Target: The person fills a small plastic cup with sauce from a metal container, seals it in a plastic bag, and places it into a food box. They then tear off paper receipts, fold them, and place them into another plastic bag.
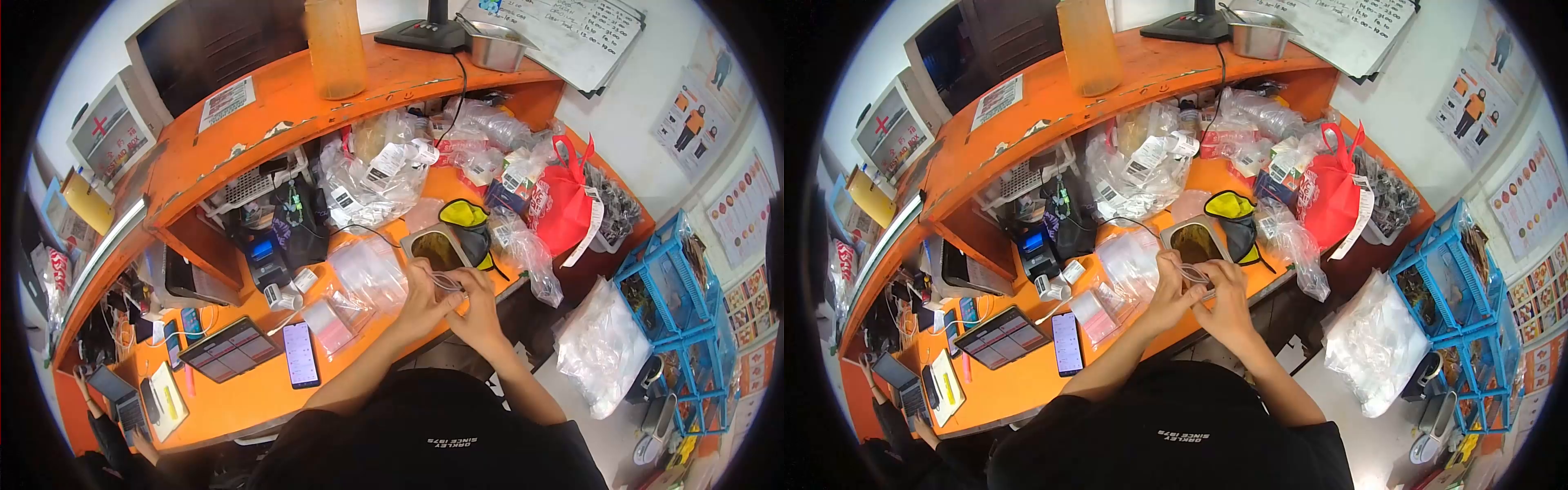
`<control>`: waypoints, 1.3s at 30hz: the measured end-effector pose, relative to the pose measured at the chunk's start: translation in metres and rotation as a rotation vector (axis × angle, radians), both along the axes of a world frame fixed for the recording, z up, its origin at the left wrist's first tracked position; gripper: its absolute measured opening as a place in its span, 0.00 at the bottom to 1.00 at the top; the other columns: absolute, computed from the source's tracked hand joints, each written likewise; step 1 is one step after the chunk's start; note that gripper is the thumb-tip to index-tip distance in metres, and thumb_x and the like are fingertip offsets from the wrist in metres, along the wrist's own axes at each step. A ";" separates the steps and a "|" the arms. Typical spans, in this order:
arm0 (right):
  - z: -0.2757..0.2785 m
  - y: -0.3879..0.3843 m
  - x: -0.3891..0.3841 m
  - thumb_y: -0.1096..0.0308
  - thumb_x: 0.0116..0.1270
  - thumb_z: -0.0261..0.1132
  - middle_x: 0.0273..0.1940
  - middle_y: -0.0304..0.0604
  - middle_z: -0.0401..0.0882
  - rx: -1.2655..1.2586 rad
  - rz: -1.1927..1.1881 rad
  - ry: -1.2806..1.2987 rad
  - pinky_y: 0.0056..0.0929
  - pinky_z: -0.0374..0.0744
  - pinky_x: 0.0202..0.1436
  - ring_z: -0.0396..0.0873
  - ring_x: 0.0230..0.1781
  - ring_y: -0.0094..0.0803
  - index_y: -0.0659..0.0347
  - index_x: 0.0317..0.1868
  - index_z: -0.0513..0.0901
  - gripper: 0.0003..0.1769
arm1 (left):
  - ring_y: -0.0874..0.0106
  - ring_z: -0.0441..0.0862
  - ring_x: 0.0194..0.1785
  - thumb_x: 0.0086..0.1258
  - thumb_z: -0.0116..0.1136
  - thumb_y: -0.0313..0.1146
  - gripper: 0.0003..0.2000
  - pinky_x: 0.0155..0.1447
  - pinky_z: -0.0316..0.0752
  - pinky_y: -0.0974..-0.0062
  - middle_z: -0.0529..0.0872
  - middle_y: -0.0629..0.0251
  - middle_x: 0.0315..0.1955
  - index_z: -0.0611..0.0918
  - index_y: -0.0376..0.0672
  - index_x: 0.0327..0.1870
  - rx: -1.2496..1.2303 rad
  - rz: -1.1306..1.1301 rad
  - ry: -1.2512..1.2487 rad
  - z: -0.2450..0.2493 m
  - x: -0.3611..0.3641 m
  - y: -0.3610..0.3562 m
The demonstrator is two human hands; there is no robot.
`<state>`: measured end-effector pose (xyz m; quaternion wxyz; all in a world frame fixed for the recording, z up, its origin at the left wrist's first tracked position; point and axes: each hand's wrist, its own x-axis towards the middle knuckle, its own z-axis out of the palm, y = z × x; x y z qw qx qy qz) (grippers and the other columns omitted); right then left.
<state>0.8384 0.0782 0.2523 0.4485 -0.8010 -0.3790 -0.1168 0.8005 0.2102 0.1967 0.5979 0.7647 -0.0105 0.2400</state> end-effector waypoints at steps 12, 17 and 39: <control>0.017 -0.006 -0.005 0.78 0.63 0.65 0.30 0.38 0.82 0.347 0.142 0.501 0.19 0.73 0.37 0.76 0.31 0.18 0.68 0.36 0.82 0.02 | 0.81 0.80 0.34 0.70 0.59 0.26 0.05 0.39 0.76 0.84 0.85 0.68 0.33 0.81 0.37 0.43 -0.538 -0.163 -0.070 0.045 -0.022 0.005; 0.021 -0.008 -0.007 0.80 0.62 0.65 0.30 0.39 0.83 0.333 0.152 0.476 0.20 0.76 0.38 0.79 0.32 0.18 0.69 0.35 0.81 0.02 | 0.80 0.82 0.34 0.69 0.61 0.25 0.06 0.39 0.78 0.83 0.86 0.65 0.32 0.82 0.36 0.44 -0.515 -0.151 -0.090 0.038 -0.023 0.004; -0.030 -0.055 -0.025 0.74 0.63 0.63 0.22 0.32 0.73 0.095 0.124 0.632 0.20 0.66 0.27 0.67 0.25 0.15 0.67 0.32 0.78 0.04 | 0.76 0.82 0.30 0.67 0.61 0.27 0.04 0.37 0.77 0.76 0.86 0.65 0.30 0.85 0.37 0.38 -0.086 0.154 0.182 -0.039 -0.053 0.077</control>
